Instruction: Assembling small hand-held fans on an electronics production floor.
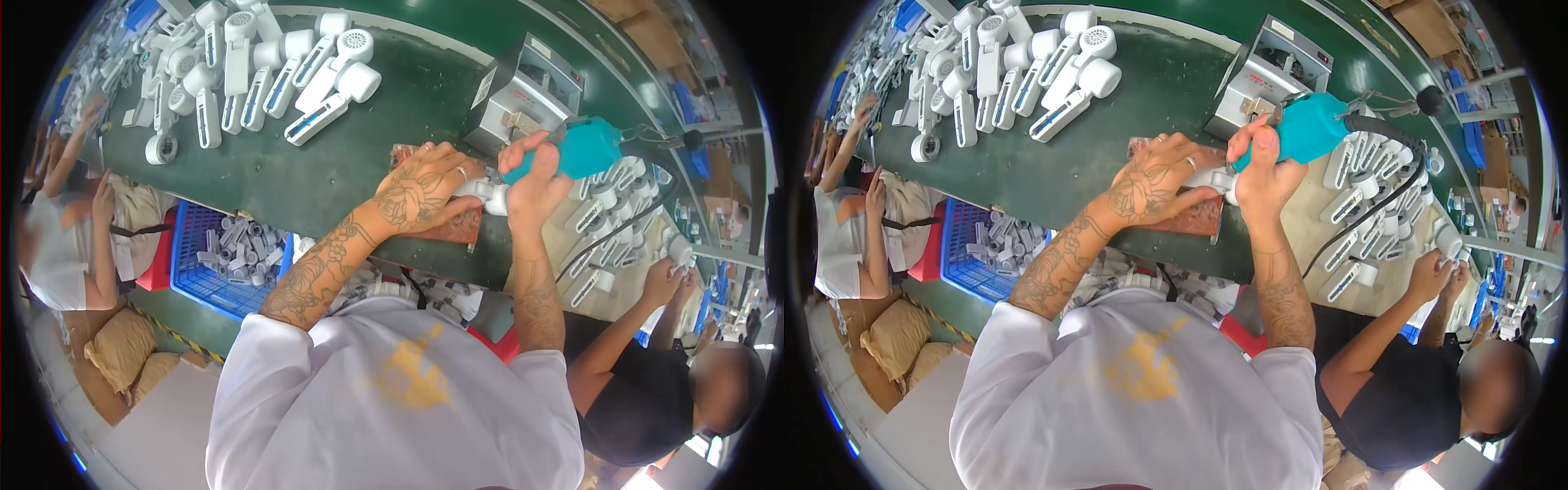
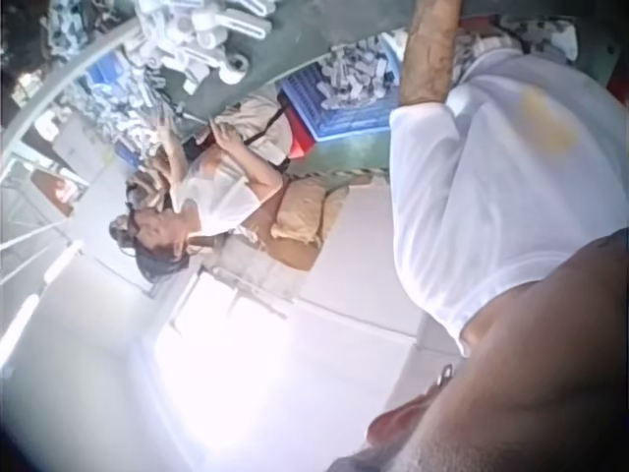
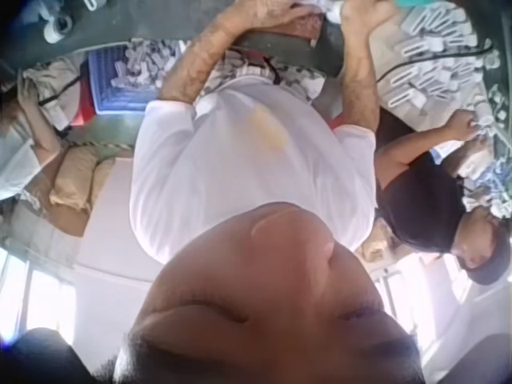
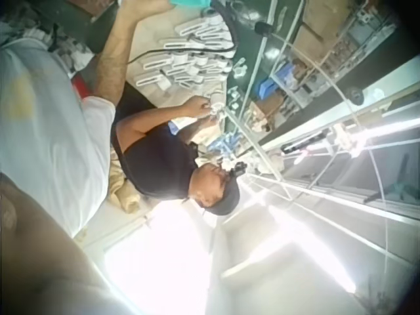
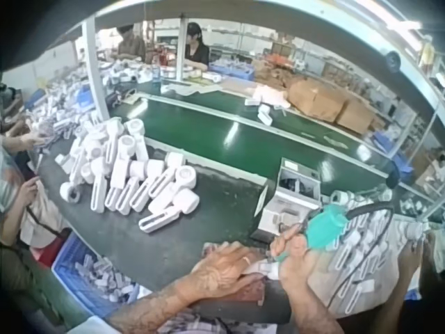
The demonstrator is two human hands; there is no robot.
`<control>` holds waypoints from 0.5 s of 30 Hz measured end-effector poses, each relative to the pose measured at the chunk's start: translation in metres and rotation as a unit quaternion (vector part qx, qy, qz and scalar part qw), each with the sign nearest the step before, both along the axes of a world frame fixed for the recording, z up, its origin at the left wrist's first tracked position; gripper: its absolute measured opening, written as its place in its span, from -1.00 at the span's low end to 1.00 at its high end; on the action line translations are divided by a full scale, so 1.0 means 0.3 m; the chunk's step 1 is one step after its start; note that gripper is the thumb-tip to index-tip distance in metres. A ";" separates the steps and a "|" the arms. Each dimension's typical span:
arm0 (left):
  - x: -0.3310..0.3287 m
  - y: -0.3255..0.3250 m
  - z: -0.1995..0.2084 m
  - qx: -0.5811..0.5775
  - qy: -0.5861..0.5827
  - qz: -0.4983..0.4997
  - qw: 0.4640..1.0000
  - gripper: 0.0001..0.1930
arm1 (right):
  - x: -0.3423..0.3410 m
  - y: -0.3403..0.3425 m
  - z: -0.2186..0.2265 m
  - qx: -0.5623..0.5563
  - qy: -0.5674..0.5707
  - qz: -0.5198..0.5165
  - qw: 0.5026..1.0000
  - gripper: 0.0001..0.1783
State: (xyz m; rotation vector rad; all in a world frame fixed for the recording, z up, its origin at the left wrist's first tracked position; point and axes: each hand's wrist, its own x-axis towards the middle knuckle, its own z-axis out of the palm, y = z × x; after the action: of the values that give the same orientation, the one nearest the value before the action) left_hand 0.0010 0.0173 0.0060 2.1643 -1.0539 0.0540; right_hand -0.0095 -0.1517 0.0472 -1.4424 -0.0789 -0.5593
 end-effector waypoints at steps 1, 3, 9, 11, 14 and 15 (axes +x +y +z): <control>0.000 0.000 -0.002 0.000 0.002 0.000 1.000 -0.55 | 0.001 0.002 -0.001 0.003 -0.005 0.002 1.000 -0.49; 0.003 -0.002 -0.007 0.010 -0.007 -0.001 1.000 -0.55 | 0.003 0.004 -0.002 0.005 -0.008 0.002 1.000 -0.50; 0.006 -0.007 -0.009 -0.020 -0.056 0.012 0.998 -0.55 | 0.008 -0.014 0.007 0.031 -0.020 0.017 0.999 -0.58; 0.004 0.001 -0.008 -0.026 -0.057 0.014 0.998 -0.56 | 0.018 -0.022 0.032 -0.007 0.006 0.012 1.000 -0.53; 0.001 -0.001 -0.005 -0.042 -0.063 0.016 0.997 -0.60 | 0.062 -0.061 0.082 -0.078 -0.075 -0.072 0.991 -0.51; -0.002 -0.003 -0.005 -0.050 -0.070 0.018 0.996 -0.62 | 0.087 -0.066 0.103 -0.060 -0.084 -0.080 0.991 -0.53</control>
State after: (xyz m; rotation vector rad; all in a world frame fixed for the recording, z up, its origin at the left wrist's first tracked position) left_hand 0.0003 0.0165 0.0045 2.1122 -1.0677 0.2727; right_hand 0.0164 -0.1714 0.0780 -1.5258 -0.1330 -0.8185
